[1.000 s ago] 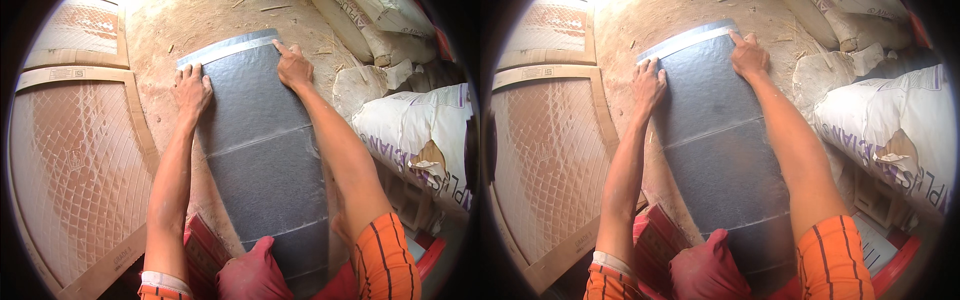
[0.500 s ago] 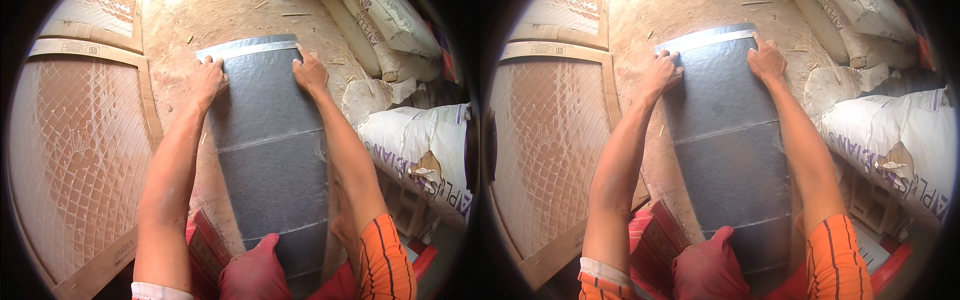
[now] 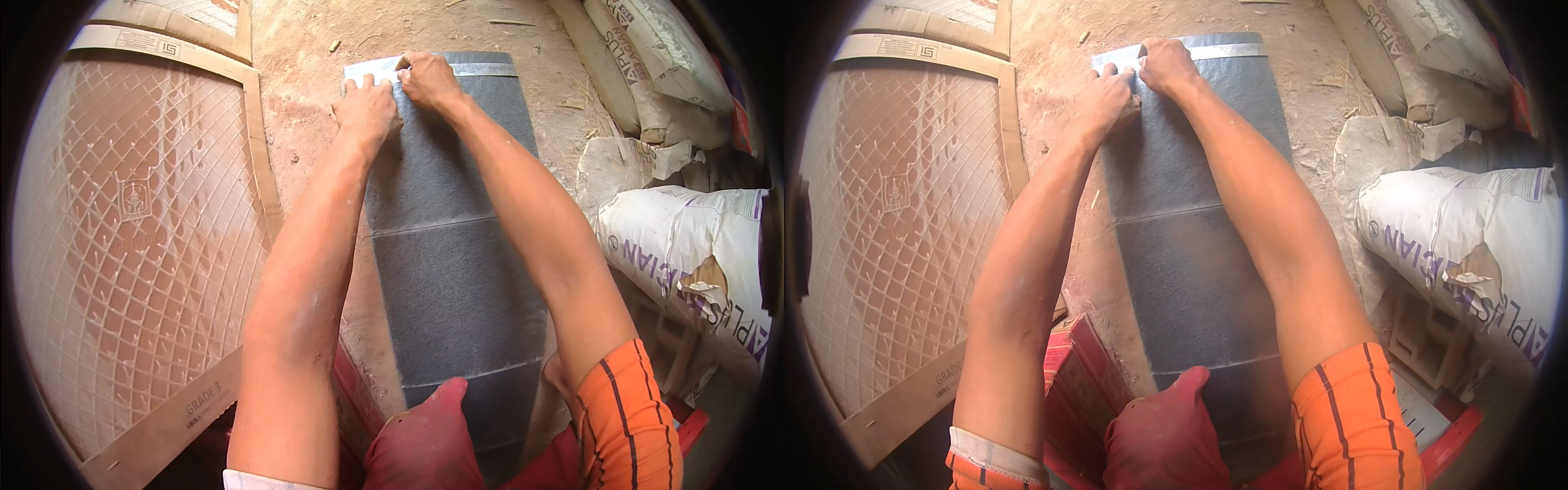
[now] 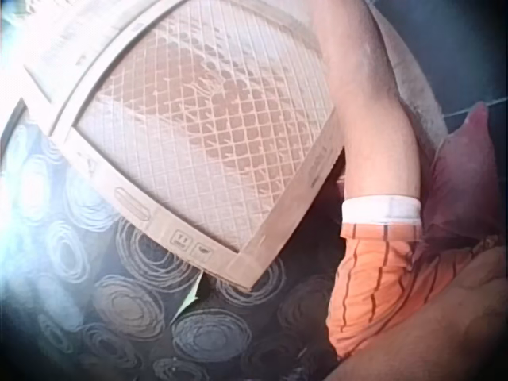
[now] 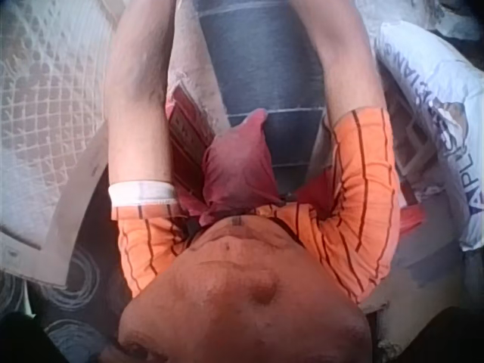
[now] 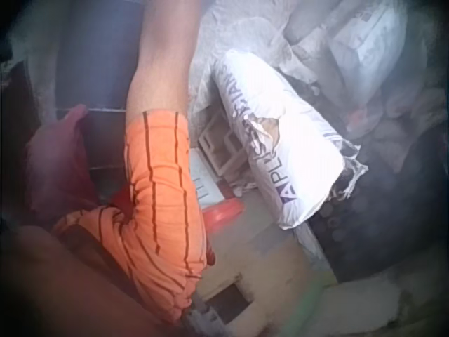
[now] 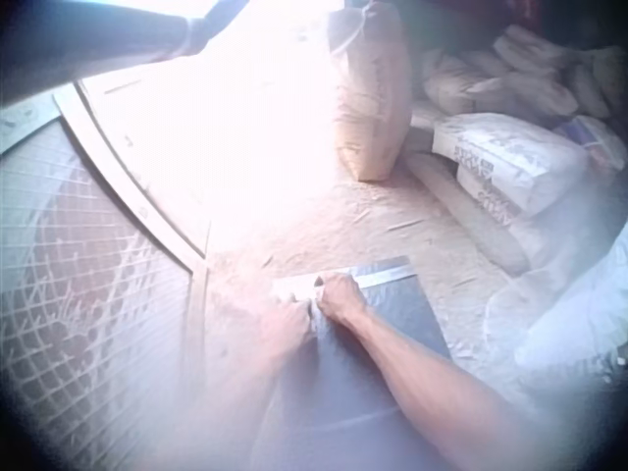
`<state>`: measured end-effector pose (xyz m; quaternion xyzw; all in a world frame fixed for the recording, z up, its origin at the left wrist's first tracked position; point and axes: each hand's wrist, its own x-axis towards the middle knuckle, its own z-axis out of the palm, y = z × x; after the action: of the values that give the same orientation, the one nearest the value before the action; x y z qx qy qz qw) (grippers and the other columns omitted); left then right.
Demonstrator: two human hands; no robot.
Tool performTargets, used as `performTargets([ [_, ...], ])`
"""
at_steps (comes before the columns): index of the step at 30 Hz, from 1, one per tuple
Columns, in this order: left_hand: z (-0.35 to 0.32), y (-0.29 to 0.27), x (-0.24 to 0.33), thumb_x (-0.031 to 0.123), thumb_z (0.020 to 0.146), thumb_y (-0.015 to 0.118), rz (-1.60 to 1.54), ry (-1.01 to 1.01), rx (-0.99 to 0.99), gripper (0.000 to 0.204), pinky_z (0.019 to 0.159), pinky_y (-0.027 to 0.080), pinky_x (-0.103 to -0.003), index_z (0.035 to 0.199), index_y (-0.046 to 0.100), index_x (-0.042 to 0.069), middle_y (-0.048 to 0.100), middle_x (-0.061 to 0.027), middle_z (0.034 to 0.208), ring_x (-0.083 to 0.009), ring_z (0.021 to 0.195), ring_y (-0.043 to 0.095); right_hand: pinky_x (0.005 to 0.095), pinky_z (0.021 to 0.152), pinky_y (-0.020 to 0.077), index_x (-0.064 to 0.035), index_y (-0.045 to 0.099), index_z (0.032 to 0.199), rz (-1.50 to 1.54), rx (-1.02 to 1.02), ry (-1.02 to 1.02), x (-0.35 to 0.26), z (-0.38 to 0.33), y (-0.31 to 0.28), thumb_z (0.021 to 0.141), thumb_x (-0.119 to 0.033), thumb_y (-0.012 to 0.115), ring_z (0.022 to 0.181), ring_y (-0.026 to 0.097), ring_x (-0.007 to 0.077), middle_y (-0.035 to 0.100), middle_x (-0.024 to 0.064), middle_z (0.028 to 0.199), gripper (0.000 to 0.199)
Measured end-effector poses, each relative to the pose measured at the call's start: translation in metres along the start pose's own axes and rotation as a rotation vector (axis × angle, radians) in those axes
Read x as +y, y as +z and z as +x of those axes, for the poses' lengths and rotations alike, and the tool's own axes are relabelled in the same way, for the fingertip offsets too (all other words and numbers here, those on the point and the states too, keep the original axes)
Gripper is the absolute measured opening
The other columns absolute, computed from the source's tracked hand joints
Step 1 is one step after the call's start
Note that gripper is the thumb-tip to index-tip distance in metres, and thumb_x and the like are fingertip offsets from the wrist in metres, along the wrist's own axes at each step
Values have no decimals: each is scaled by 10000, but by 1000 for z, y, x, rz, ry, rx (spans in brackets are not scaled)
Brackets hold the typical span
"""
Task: The person sits on the floor and assembles several dark rectangular tiles into a larger panel. They align the tiles, use a metal ruler to measure and mark a line, and then apply a white strip along the edge of the assembled tiles.
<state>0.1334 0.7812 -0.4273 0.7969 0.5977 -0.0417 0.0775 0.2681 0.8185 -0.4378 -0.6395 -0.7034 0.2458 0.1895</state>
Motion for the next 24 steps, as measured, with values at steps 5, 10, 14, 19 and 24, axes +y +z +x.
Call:
performTargets([
  [5, 5, 14, -12, 281, 864, 560, 62, 68, -5, 425, 966, 452, -455, 1220, 531, 52, 597, -183, 1143, -388, 1143, 508, 400, 902, 498, -84, 682, 1066, 0, -23, 32, -4, 5, 5, 897, -241, 582, 1023, 633, 332, 670, 189, 1059, 251],
  [10, 0, -2, 4, 252, 868, 527, -6, -13, -40, 418, 946, 470, -458, 1239, 527, 60, 594, -169, 1149, -398, 1151, 497, 398, 904, 498, -103, 682, 1075, -2, -19, 83, 0, 9, 5, 896, -259, 586, 1023, 633, 331, 671, 179, 1065, 257],
  [14, 3, 6, -10, 232, 862, 507, 12, -10, -36, 424, 897, 513, -479, 1262, 523, 90, 551, -162, 1214, -414, 1165, 488, 390, 884, 497, -76, 687, 1048, -31, 9, -14, -9, 10, 7, 917, -251, 558, 955, 655, 294, 689, 163, 1021, 253],
  [19, -3, -12, 11, 248, 873, 568, -35, -106, -116, 418, 908, 489, -530, 1275, 542, 136, 466, -98, 1334, -371, 1280, 394, 386, 876, 500, -76, 695, 1017, -98, 34, -20, 3, 11, 9, 900, -243, 558, 946, 656, 297, 690, 164, 1007, 246],
  [24, -2, -11, 7, 252, 882, 596, -78, -142, -137, 417, 950, 451, -555, 1281, 550, 144, 439, -70, 1374, -355, 1330, 353, 397, 880, 503, -78, 692, 1030, -98, 15, -16, -2, 12, 9, 904, -248, 566, 954, 656, 303, 687, 167, 1019, 246],
])
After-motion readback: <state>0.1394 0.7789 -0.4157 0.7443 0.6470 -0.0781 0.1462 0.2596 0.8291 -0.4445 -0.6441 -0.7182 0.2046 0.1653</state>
